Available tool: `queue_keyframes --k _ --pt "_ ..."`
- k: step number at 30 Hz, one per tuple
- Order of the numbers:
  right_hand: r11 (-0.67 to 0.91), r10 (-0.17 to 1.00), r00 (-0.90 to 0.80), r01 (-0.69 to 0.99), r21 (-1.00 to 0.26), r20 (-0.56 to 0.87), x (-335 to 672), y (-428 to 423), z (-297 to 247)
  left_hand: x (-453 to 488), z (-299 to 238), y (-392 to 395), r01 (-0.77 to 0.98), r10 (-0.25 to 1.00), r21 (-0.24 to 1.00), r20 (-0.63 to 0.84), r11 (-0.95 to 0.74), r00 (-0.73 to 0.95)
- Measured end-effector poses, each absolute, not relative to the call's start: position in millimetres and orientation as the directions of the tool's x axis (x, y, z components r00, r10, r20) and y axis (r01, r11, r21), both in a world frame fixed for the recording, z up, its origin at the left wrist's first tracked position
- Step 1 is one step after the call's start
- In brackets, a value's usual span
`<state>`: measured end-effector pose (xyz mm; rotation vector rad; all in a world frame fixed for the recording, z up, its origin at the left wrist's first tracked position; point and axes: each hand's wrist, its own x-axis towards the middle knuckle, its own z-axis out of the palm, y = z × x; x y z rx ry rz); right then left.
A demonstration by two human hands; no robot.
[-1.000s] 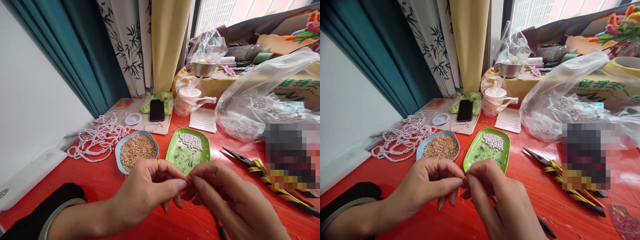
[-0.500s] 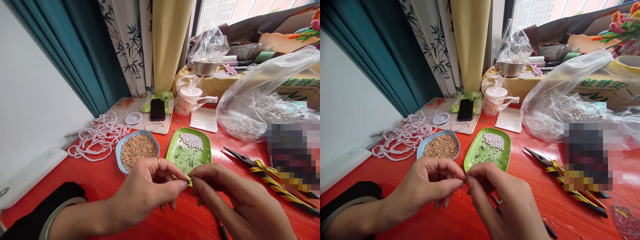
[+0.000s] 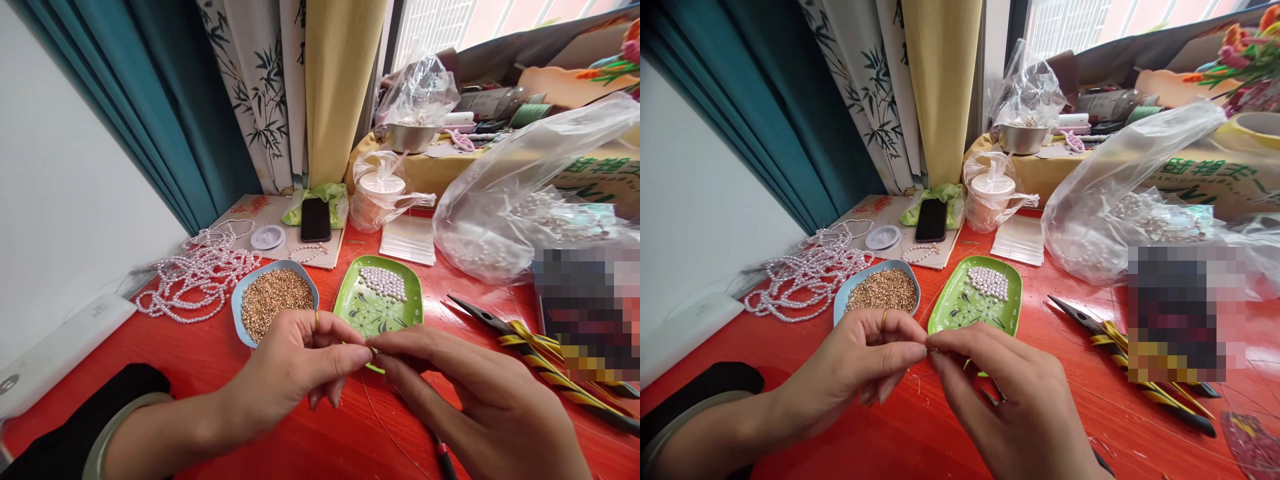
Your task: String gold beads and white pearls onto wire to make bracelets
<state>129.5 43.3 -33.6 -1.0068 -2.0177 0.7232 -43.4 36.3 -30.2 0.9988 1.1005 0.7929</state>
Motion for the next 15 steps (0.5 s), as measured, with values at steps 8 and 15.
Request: queue_keyframes --k 8,15 --pt "0.287 0.955 -0.155 0.277 -0.917 0.253 132.4 49.9 -33.5 -42.4 -32.4 37.7 -0.055 0.897 0.922 -0.356 0.382 0.261" --pt "0.061 0.975 -0.221 0.162 -0.985 0.024 128.4 59.3 -33.6 -41.3 -31.1 39.0 -0.113 0.902 0.908 -0.374 0.404 0.217"
